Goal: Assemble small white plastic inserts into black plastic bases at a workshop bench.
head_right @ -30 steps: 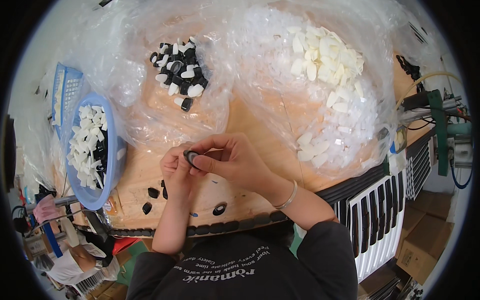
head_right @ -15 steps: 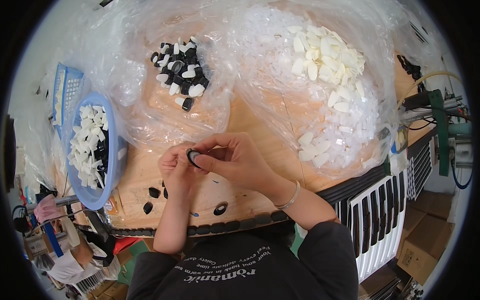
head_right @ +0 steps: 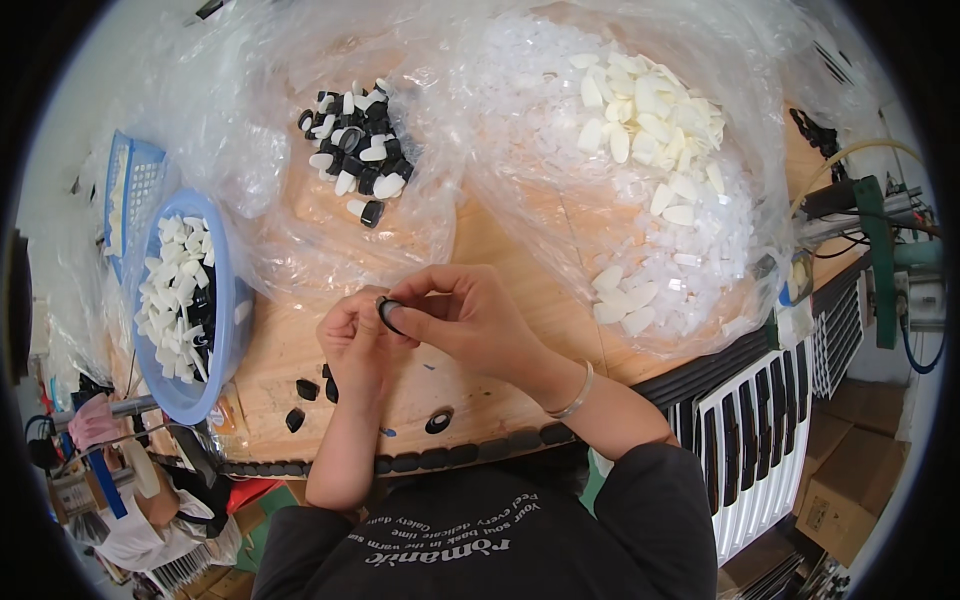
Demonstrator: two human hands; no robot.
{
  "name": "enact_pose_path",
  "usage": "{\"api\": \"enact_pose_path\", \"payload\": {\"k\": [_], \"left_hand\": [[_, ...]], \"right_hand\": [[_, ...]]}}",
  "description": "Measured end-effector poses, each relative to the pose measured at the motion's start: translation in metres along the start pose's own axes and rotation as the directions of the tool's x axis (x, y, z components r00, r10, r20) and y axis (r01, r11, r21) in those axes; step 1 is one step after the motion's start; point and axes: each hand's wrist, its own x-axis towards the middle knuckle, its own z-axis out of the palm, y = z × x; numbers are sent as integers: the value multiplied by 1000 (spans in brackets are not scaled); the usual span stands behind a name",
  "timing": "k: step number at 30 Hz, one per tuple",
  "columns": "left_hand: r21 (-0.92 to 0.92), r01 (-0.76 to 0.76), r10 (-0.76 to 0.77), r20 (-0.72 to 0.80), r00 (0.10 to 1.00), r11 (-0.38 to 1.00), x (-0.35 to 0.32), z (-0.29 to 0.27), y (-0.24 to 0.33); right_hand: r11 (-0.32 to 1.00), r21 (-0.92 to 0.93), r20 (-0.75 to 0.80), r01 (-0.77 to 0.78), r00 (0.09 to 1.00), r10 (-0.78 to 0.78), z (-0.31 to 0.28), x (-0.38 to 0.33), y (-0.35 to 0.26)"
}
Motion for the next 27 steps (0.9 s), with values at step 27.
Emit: {"api": "enact_pose_path", "payload": {"k": [27], "left_hand": [[742, -585, 585, 327, 743, 328, 10, -3, 24]], "right_hand": [[466, -879, -135, 102, 884, -449, -60, 44, -27]]}}
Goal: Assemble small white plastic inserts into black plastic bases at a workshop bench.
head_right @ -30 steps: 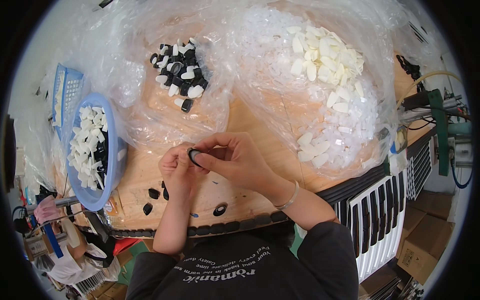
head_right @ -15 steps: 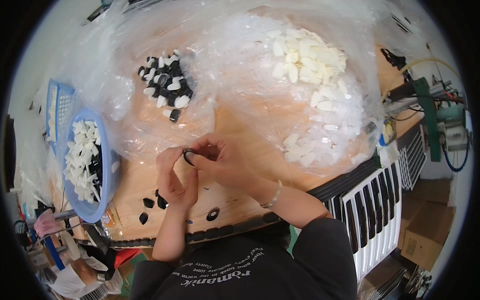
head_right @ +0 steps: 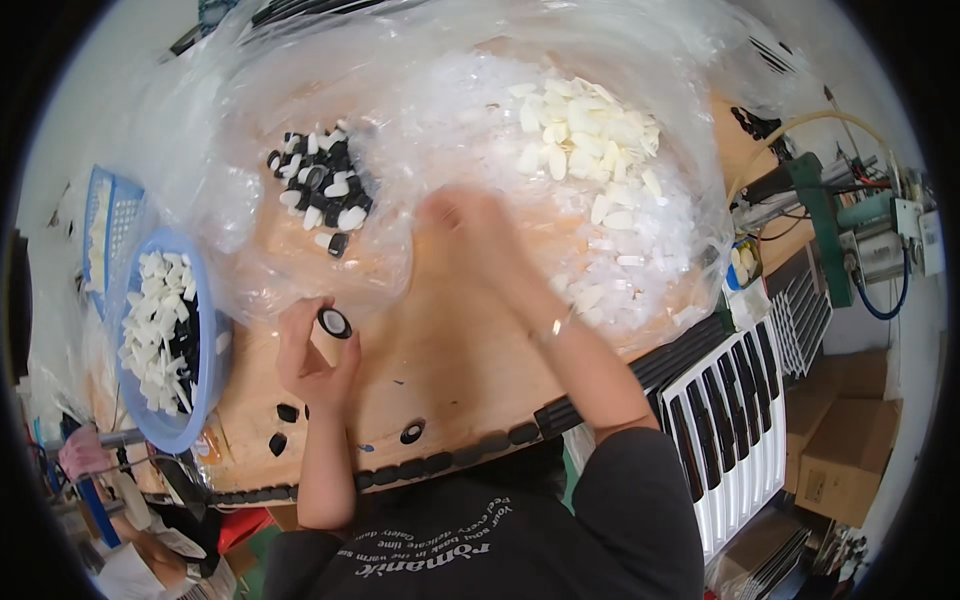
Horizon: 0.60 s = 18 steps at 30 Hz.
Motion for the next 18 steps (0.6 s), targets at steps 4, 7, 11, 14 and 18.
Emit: {"api": "enact_pose_path", "payload": {"k": [4, 7, 11, 14, 18], "left_hand": [[-148, -35, 24, -70, 997, 988, 8, 0, 4], [-157, -22, 7, -95, 995, 987, 6, -2, 0], [-192, -52, 36, -86, 996, 980, 7, -3, 1], [-184, -15, 4, -63, 998, 983, 7, -3, 2], [-45, 28, -30, -41, 999, 999, 3, 4, 5]], "right_hand": [[673, -713, -180, -197, 979, 96, -28, 26, 65], [723, -666, -193, -184, 979, 71, -17, 17, 83], [829, -546, -151, -118, 988, 41, -20, 12, 82], [847, -505, -164, -164, 982, 92, -24, 11, 69], [992, 101, -190, -75, 977, 93, -6, -9, 29]]}}
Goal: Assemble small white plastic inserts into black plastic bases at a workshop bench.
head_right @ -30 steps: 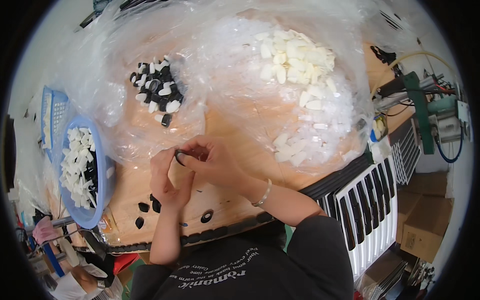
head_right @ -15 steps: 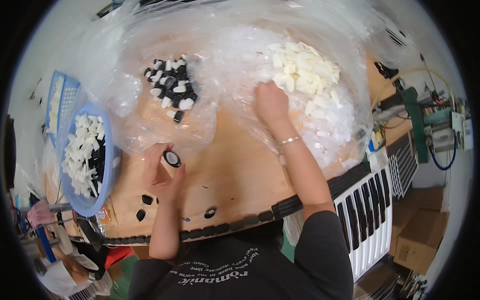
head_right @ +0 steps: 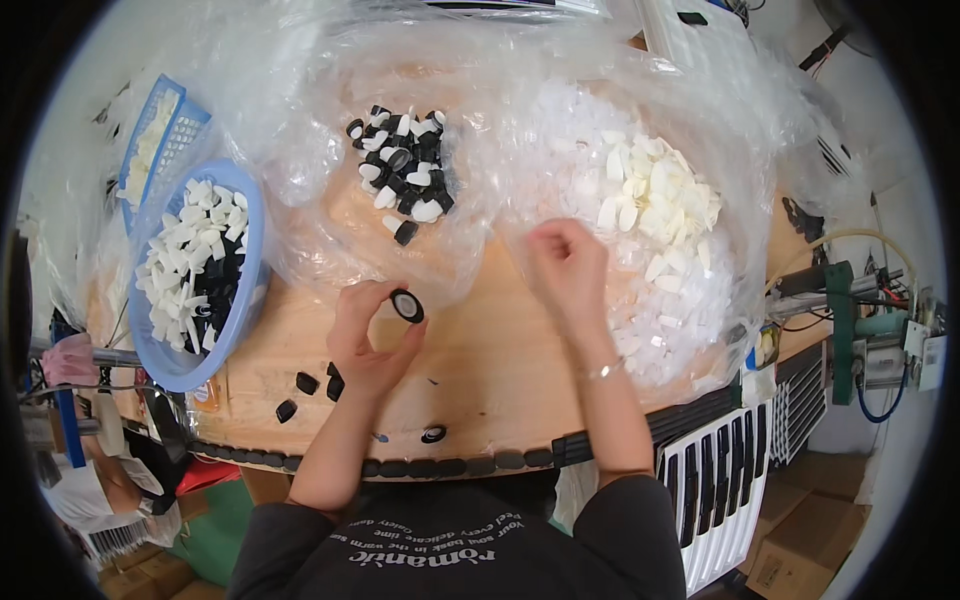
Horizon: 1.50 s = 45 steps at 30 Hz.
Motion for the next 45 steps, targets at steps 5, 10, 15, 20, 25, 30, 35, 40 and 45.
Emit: {"api": "enact_pose_path", "payload": {"k": [5, 10, 15, 20, 25, 30, 35, 40, 45], "left_hand": [[161, -66, 62, 34, 998, 985, -7, 7, -5], [211, -147, 142, 38, 989, 966, -8, 8, -6], [177, -161, 161, 16, 987, 971, -4, 8, -6], [168, -231, 227, 47, 973, 958, -4, 8, -6], [97, -277, 267, 107, 958, 956, -5, 7, -8], [81, -279, 269, 112, 957, 957, -12, 12, -10], [100, -246, 235, 106, 966, 964, -15, 16, -10], [170, -141, 96, 250, 964, 975, -8, 18, -15], [-190, 350, -316, 187, 930, 917, -9, 11, -8]], "right_hand": [[952, 203, 196, 230, 943, -270, 41, -53, -74], [916, 88, 157, 392, 902, -402, 52, -64, -75], [885, 128, 138, 448, 876, -463, 53, -63, -63], [788, 505, 513, -353, 857, 55, 43, -54, -57], [814, 426, 555, -395, 825, 110, 40, -54, -60], [741, 420, 640, -524, 750, 167, 43, -52, -47], [713, 333, 698, -616, 670, 253, 41, -47, -42], [616, 540, 604, -573, 774, 190, 51, -52, -22], [358, 723, 592, -591, 797, 118, 42, -46, -20]]}}
